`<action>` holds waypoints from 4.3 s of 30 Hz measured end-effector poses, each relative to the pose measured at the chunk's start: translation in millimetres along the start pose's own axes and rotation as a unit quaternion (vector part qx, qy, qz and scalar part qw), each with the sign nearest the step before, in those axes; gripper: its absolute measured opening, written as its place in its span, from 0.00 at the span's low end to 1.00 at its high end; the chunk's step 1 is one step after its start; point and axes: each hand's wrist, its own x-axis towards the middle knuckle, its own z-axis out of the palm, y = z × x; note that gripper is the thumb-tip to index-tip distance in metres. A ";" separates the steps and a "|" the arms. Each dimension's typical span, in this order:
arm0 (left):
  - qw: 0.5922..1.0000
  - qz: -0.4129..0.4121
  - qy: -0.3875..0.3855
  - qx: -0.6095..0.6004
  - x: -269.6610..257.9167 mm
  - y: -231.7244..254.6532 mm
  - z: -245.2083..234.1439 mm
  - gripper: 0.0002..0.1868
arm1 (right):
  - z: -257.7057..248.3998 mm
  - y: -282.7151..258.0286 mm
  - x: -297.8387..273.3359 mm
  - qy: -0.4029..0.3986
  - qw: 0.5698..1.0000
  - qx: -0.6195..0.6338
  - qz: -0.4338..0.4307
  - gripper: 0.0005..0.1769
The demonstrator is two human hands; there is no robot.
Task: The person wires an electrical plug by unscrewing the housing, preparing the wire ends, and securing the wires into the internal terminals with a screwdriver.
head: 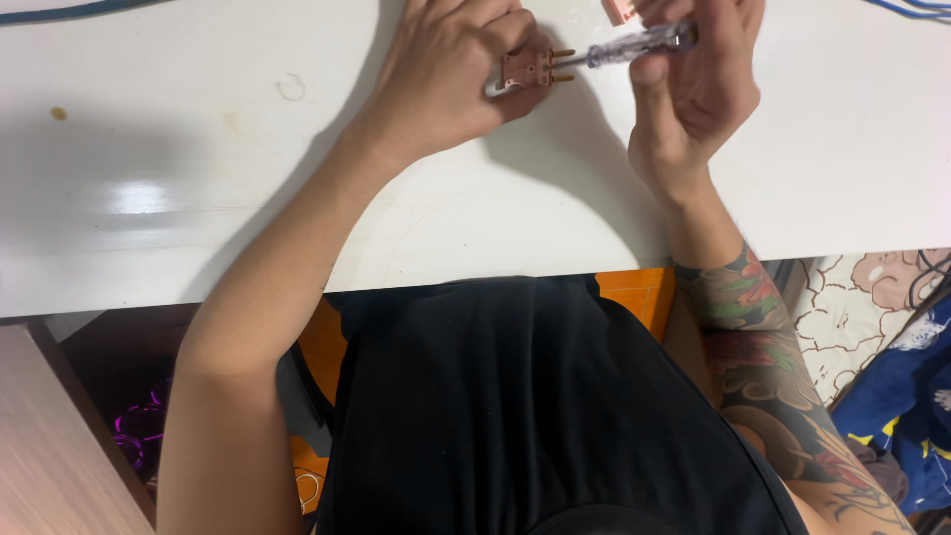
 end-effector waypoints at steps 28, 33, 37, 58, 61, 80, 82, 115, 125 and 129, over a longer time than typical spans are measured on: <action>0.999 0.042 0.029 0.017 6.7 4.6 -11.2 0.16 | -2.6 -7.2 10.0 -0.064 0.997 0.009 -0.046 0.26; 0.999 0.037 0.035 0.020 6.7 6.4 -11.1 0.21 | -11.2 0.9 9.0 -0.059 0.997 -0.034 -0.021 0.22; 0.999 0.039 0.026 0.022 7.3 8.1 -12.5 0.14 | -19.6 -0.2 20.1 0.028 0.999 0.027 0.015 0.20; 1.000 0.023 -0.003 0.010 3.6 5.7 -21.3 0.12 | -49.8 23.5 15.2 -0.074 0.953 -0.294 -0.017 0.18; 0.999 0.032 0.006 0.023 3.7 3.2 -20.4 0.15 | -37.1 14.4 13.6 -0.178 0.964 -0.195 -0.009 0.11; 1.000 0.021 0.000 0.019 5.4 3.2 -32.3 0.11 | -19.0 18.0 8.8 -0.226 0.950 -0.214 -0.033 0.17; 1.000 0.019 -0.006 0.019 5.2 2.2 -32.7 0.13 | -21.1 16.0 12.9 -0.207 0.959 -0.195 -0.004 0.19; 0.976 -0.081 0.114 0.168 6.1 -26.9 -42.7 0.05 | -26.1 22.5 13.2 -0.090 0.954 -0.287 0.023 0.16; 0.984 -0.069 0.114 0.117 7.4 -26.0 -41.4 0.12 | -29.9 27.5 10.5 -0.092 0.950 -0.296 0.026 0.15; 0.989 -0.106 0.101 0.027 5.8 -27.6 -40.1 0.11 | -29.5 27.9 10.9 -0.088 0.948 -0.306 0.021 0.14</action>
